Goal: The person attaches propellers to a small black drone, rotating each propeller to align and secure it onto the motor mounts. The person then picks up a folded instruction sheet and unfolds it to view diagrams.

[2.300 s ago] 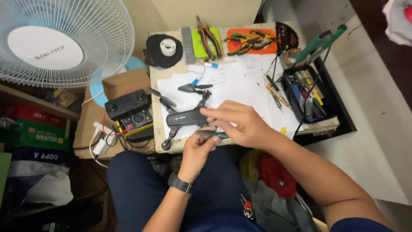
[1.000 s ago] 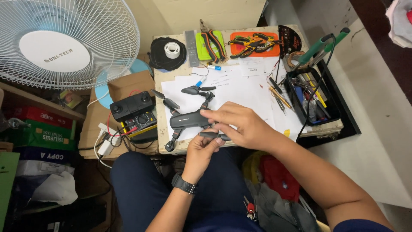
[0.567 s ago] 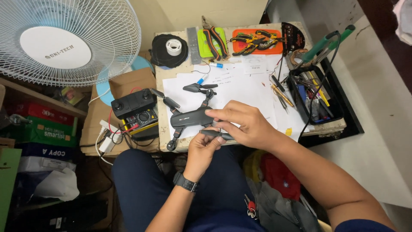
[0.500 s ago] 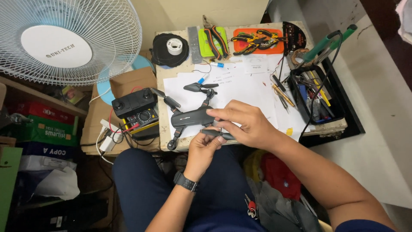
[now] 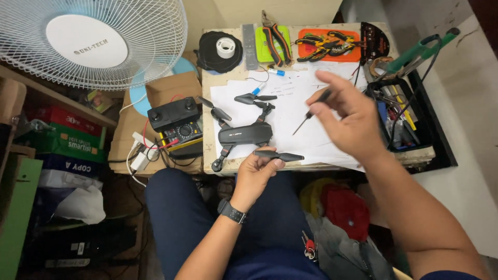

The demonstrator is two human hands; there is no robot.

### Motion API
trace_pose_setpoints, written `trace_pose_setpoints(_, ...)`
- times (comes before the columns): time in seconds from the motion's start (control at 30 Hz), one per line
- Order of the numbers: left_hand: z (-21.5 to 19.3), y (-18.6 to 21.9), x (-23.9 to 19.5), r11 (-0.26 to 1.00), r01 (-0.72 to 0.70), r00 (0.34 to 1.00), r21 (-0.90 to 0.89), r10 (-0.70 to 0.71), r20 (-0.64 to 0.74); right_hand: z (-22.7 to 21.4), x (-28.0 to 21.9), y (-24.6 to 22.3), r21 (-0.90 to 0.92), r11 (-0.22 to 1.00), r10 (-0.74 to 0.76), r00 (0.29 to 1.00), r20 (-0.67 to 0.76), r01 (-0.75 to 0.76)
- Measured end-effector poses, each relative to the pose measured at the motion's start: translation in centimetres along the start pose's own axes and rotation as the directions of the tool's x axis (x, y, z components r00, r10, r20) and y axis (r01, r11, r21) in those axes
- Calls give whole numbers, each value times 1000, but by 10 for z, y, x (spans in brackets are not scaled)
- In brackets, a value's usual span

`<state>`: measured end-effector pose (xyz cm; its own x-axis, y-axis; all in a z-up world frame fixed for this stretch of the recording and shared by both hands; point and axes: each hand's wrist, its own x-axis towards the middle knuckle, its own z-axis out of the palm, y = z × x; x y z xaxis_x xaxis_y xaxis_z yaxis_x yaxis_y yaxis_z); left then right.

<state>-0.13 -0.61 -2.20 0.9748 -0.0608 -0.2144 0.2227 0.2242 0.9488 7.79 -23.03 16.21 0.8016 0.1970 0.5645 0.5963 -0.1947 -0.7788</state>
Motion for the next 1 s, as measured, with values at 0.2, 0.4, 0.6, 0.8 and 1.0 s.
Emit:
trace_pose_setpoints(0.2,-2,30,-16,994,-44,993,-104,55,109,-34,13,-25,-205,978,17,994,-104,-38)
trace_pose_setpoints(0.4,-6,33,-23,999,6,998,52,-9,69,-47,22,-33,-153,986,53,990,-127,-73)
trace_pose_setpoints(0.6,-9,-1,-13,996,-44,999,75,45,-6,2,36,46,-246,967,-10,979,203,61)
trace_pose_setpoints(0.8,-16,6,-35,992,-57,998,108,60,-23,75,61,103,-477,878,229,902,367,-29)
trace_pose_setpoints(1.0,-35,37,-61,960,-61,997,273,73,-35,113,84,144,-707,708,411,809,420,7)
